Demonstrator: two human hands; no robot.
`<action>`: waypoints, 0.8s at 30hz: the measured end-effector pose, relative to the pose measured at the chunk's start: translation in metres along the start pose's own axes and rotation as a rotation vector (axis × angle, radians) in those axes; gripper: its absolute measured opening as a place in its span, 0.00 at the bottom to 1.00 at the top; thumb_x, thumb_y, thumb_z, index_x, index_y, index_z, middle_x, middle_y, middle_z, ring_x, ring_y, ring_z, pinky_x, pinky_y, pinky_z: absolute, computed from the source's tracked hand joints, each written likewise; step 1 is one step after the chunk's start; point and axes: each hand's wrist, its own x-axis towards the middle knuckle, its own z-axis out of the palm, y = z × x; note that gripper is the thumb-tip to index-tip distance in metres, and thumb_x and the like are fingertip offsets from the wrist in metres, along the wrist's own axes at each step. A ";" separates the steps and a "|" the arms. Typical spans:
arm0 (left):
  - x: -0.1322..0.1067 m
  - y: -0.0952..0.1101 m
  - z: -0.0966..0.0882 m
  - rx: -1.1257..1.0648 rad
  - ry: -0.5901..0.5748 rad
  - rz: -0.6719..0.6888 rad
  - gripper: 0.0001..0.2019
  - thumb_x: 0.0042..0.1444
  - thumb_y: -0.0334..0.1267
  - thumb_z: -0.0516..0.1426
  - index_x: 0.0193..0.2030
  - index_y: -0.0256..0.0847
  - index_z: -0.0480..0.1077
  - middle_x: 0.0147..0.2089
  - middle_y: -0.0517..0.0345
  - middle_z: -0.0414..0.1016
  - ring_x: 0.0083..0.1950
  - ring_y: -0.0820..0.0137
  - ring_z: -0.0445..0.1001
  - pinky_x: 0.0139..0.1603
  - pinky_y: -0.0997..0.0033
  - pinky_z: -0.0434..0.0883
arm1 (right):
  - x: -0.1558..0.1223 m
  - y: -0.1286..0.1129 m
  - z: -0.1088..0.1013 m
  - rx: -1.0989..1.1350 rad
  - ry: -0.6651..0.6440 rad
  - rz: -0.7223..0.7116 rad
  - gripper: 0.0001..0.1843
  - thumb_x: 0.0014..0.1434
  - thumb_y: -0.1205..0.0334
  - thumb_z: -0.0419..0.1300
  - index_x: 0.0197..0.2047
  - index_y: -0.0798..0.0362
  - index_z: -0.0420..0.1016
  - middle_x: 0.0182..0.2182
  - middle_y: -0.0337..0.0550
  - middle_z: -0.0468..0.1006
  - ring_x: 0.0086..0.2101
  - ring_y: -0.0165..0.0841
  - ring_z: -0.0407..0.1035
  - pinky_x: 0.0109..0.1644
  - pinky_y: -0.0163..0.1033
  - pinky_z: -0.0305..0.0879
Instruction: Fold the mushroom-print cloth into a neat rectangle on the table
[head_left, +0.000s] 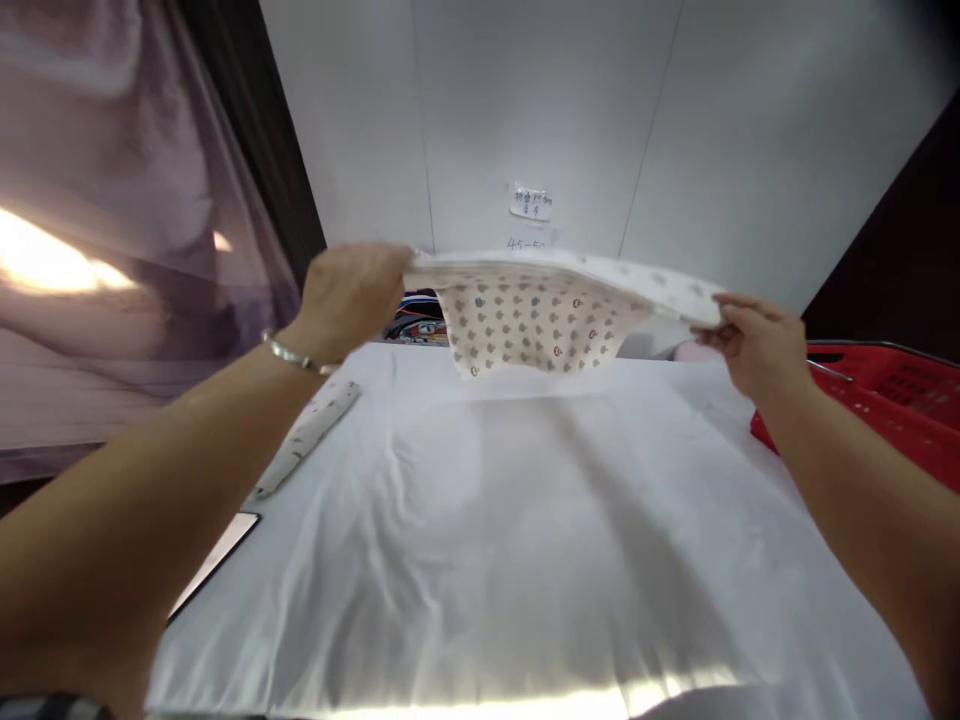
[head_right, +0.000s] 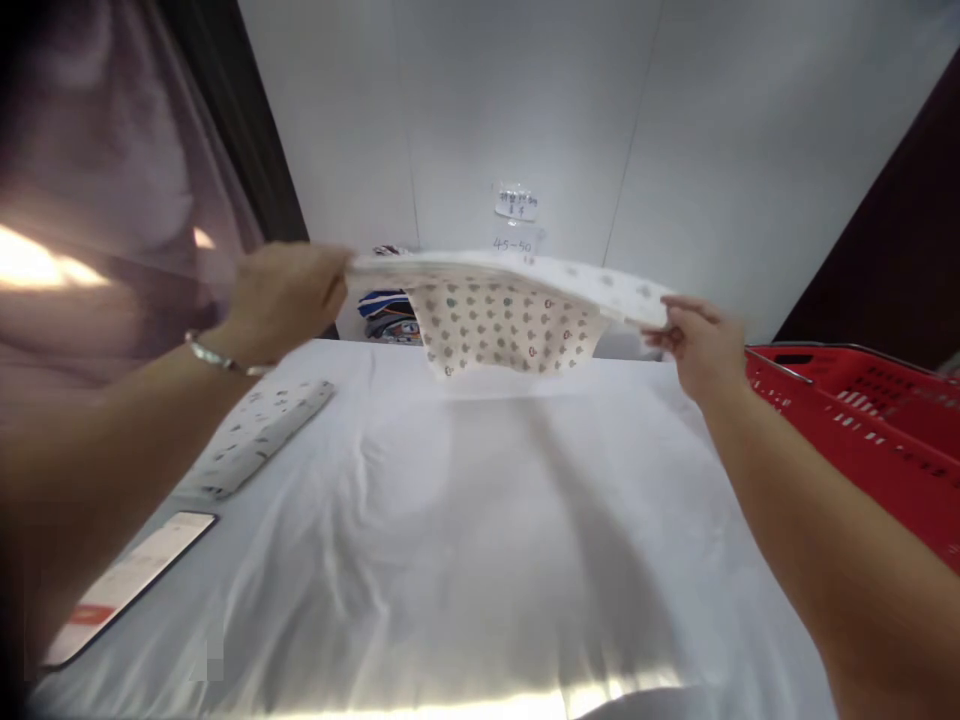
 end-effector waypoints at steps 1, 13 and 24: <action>-0.022 0.004 0.007 0.017 -0.008 0.004 0.14 0.62 0.29 0.42 0.45 0.25 0.66 0.45 0.48 0.71 0.53 0.64 0.66 0.53 0.61 0.59 | -0.017 0.011 -0.009 -0.012 -0.026 0.089 0.05 0.50 0.65 0.63 0.32 0.45 0.75 0.25 0.36 0.76 0.26 0.29 0.69 0.29 0.37 0.70; -0.279 0.090 0.102 -0.132 -0.311 0.150 0.11 0.60 0.26 0.46 0.41 0.38 0.68 0.37 0.54 0.75 0.37 0.68 0.72 0.39 0.66 0.67 | -0.236 0.117 -0.074 -0.139 -0.128 0.915 0.12 0.44 0.61 0.65 0.34 0.55 0.77 0.21 0.42 0.75 0.22 0.31 0.67 0.24 0.35 0.66; -0.309 0.080 0.015 -0.315 -0.515 -0.007 0.14 0.55 0.30 0.49 0.43 0.48 0.71 0.39 0.60 0.77 0.38 0.71 0.75 0.39 0.74 0.69 | -0.264 0.042 -0.102 -0.314 -0.340 0.975 0.19 0.44 0.47 0.64 0.36 0.52 0.79 0.27 0.42 0.77 0.19 0.30 0.65 0.24 0.36 0.65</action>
